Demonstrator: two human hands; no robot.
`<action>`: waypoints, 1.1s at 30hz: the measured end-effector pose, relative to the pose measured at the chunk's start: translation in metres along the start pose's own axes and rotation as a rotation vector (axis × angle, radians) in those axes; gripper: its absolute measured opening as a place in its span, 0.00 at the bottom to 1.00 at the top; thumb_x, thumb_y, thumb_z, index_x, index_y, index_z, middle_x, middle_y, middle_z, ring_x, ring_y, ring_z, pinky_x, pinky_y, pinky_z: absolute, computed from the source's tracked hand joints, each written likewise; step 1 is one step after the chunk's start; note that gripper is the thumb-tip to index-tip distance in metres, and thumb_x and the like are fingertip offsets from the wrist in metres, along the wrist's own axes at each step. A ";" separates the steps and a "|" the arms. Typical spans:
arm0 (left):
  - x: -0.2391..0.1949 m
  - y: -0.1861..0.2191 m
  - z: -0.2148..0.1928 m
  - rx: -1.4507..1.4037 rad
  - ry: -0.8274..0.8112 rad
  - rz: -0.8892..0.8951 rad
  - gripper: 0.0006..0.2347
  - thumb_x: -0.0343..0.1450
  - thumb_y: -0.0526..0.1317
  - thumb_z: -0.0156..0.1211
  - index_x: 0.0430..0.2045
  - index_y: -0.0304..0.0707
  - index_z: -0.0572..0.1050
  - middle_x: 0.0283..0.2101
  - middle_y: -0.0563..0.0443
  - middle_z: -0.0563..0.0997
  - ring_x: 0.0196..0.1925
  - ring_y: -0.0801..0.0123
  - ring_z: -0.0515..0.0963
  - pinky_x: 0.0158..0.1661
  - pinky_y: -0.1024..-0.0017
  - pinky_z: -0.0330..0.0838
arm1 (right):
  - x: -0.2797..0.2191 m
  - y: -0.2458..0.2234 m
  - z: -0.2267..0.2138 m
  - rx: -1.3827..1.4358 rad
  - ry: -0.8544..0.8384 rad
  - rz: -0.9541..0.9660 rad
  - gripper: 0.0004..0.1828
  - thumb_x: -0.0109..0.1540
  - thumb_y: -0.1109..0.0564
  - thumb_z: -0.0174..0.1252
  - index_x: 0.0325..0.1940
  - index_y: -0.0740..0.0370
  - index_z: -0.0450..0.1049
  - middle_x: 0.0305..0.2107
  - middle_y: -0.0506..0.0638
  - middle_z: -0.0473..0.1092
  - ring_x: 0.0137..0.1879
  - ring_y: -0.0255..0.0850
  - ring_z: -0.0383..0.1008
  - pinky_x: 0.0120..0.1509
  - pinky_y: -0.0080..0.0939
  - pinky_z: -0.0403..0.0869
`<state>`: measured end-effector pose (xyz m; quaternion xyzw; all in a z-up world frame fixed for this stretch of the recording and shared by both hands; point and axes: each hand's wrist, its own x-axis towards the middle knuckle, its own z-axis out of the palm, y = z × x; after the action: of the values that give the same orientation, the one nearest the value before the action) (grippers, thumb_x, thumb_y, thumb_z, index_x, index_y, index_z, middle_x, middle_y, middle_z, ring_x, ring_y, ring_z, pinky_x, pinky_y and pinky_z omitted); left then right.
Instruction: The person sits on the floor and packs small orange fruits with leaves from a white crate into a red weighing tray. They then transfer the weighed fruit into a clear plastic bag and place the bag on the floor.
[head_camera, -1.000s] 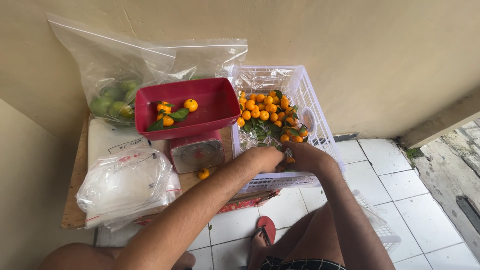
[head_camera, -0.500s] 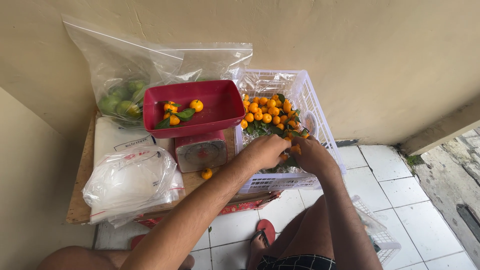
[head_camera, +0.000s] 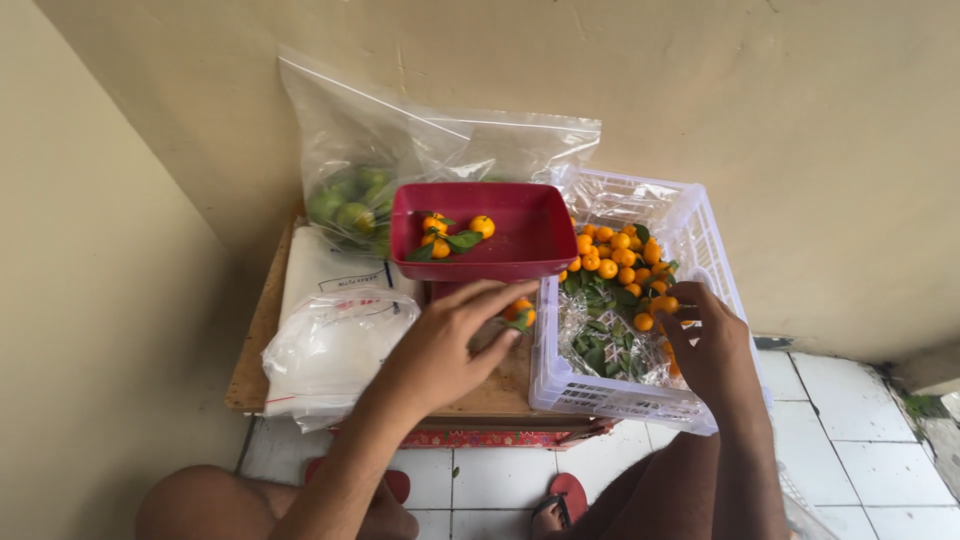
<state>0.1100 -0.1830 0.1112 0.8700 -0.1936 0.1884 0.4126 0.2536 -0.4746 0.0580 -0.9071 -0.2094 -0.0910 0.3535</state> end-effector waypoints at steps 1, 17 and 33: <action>-0.007 -0.008 -0.006 0.046 0.034 -0.045 0.20 0.71 0.31 0.58 0.60 0.33 0.72 0.51 0.30 0.81 0.55 0.39 0.80 0.56 0.47 0.73 | -0.001 -0.010 0.001 0.049 0.060 -0.026 0.15 0.66 0.62 0.60 0.57 0.64 0.71 0.45 0.69 0.74 0.48 0.63 0.80 0.48 0.57 0.79; 0.017 -0.047 -0.056 0.196 0.384 -0.065 0.14 0.66 0.32 0.68 0.46 0.41 0.79 0.41 0.46 0.84 0.48 0.52 0.85 0.48 0.61 0.79 | 0.117 -0.125 0.071 -0.286 -0.013 -0.415 0.12 0.64 0.52 0.63 0.52 0.46 0.75 0.42 0.46 0.79 0.53 0.53 0.78 0.56 0.61 0.73; 0.073 -0.096 -0.036 0.696 0.102 -0.219 0.18 0.72 0.41 0.61 0.58 0.43 0.73 0.49 0.46 0.83 0.53 0.53 0.82 0.58 0.47 0.68 | -0.020 -0.068 0.040 0.239 0.479 -0.402 0.10 0.69 0.68 0.57 0.48 0.57 0.79 0.35 0.46 0.76 0.39 0.43 0.75 0.48 0.44 0.73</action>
<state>0.2130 -0.1115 0.1064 0.9632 -0.0028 0.2410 0.1188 0.2064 -0.4082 0.0634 -0.7527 -0.3043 -0.3445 0.4714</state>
